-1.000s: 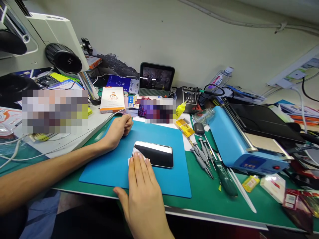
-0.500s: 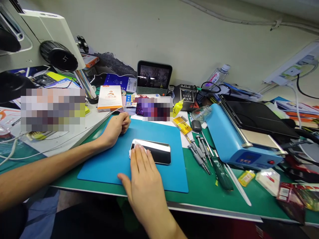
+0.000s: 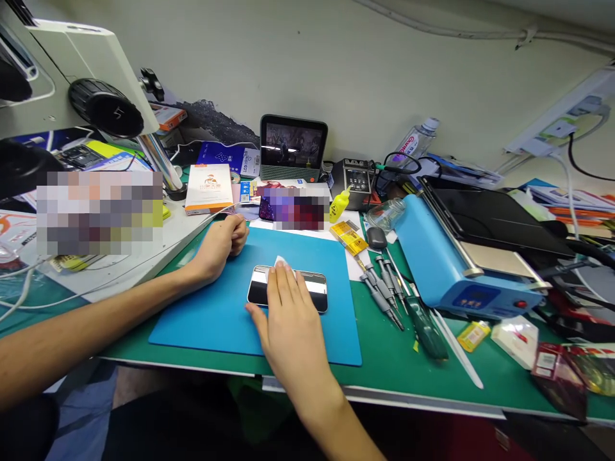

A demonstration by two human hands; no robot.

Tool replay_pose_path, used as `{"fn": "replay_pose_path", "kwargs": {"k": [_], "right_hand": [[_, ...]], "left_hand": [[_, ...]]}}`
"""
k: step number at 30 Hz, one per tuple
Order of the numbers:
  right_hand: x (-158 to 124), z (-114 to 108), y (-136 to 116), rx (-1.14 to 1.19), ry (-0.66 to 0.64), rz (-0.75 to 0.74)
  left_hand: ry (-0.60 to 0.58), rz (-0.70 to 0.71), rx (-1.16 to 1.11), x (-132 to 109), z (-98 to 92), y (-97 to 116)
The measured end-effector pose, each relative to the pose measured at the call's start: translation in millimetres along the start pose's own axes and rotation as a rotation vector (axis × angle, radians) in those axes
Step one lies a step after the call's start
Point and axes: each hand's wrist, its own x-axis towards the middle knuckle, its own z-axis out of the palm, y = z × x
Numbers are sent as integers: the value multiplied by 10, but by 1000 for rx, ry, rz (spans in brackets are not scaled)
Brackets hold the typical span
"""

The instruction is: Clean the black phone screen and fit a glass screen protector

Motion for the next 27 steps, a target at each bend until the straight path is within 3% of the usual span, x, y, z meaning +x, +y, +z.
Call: {"fn": "replay_pose_path", "kwargs": {"k": [2,8,14,20,27], "right_hand": [[10,1,23,13,7,6],[-317,-52,-18,-18,38,-47],[-73,20,126,19,49,40],[-413,-79,54,11,73,-13],[-152,8,260,-12,50,46]], "left_hand": [[3,2,1,4,-3,0],[-15,0,6,10,-5,-10],[-11,3,20,10,-15,-21],[-12,-3,18,18,-10,-21],[-9,3,20,10,-17,-12]]}}
